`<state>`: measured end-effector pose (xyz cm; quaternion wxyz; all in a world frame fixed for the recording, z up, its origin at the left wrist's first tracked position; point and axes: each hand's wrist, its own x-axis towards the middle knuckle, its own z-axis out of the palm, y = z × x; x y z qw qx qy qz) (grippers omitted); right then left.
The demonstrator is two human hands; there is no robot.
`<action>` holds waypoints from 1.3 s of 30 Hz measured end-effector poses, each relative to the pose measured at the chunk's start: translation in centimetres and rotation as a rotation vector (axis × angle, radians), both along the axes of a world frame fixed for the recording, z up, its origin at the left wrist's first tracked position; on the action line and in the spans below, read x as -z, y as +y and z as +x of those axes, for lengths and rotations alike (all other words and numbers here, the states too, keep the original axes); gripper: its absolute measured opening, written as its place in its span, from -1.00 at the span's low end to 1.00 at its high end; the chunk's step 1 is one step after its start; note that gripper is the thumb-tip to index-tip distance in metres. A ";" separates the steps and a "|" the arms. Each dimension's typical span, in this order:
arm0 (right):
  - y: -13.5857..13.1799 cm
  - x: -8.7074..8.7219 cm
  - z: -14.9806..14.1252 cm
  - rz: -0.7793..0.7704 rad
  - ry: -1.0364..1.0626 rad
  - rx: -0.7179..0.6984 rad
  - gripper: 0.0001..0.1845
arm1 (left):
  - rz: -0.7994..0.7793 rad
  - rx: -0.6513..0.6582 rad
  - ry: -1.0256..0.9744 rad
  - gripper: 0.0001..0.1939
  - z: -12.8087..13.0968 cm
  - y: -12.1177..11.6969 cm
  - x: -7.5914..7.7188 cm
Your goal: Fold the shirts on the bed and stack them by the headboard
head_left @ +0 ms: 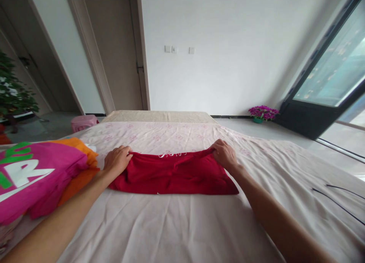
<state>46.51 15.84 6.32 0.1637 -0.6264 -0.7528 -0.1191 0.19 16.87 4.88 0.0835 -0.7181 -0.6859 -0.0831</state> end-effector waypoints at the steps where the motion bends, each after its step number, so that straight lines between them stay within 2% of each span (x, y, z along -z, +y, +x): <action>1: -0.3 0.0 0.6 -0.012 -0.008 0.002 -0.68 | -0.035 -0.013 -0.008 -0.77 0.0 0.3 0.0; 4: -1.4 0.0 2.0 -0.134 -0.036 -0.054 -0.68 | -0.057 0.002 -0.074 -0.71 0.3 0.1 0.2; 7: -2.3 -0.3 1.8 -0.149 0.021 -0.062 -0.62 | 0.112 0.212 -0.229 -0.68 0.4 -1.5 0.0; 8: -2.5 -0.5 1.2 -0.136 0.061 -0.077 -0.61 | 0.139 0.297 -0.277 -0.68 0.4 -2.1 -0.3; 10: -2.8 -1.2 -0.7 -0.125 0.151 -0.161 -0.64 | 0.091 0.412 -0.327 -0.67 0.3 -3.5 -0.8; 14: -3.4 -2.2 -6.5 -0.139 0.258 -0.360 -0.78 | -0.062 0.495 -0.264 -0.69 0.2 -5.7 -1.1; 17: -3.9 -2.0 -10.8 -0.180 0.229 -0.455 -0.84 | -0.090 0.469 -0.249 -0.85 0.6 -6.4 -0.7; 20: -3.6 -1.3 -13.6 -0.191 0.174 -0.479 -0.70 | -0.071 0.406 -0.287 -0.90 1.1 -6.2 -0.5; 21: -3.3 -1.1 -14.2 -0.200 0.152 -0.488 -0.71 | -0.048 0.386 -0.310 -0.89 1.3 -6.0 -0.6; 24: -2.0 -1.0 -15.2 -0.179 0.154 -0.483 -0.82 | 0.060 0.318 -0.426 -0.89 1.5 -4.7 -1.3; 27: -1.0 -1.3 -15.5 -0.014 0.235 -0.409 -0.76 | 0.236 0.279 -0.556 -0.89 1.4 -3.5 -2.0; 29: -1.0 -1.3 -15.5 0.037 0.230 -0.415 -0.74 | 0.315 0.315 -0.559 -0.90 1.1 -3.3 -1.9; 31: -1.5 -0.8 -15.3 -0.023 0.164 -0.490 -0.73 | 0.279 0.377 -0.487 -0.87 0.8 -3.7 -1.1; 35: -3.3 0.5 -14.3 -0.196 0.113 -0.615 -0.66 | 0.031 0.431 -0.375 -0.75 0.0 -5.3 0.7; 37: -3.9 0.6 -13.7 -0.220 0.161 -0.626 -0.61 | -0.025 0.385 -0.355 -0.70 -0.4 -5.9 0.7; 39: -4.1 0.2 -13.2 -0.221 0.199 -0.622 -0.58 | -0.017 0.327 -0.333 -0.69 -0.5 -6.1 0.0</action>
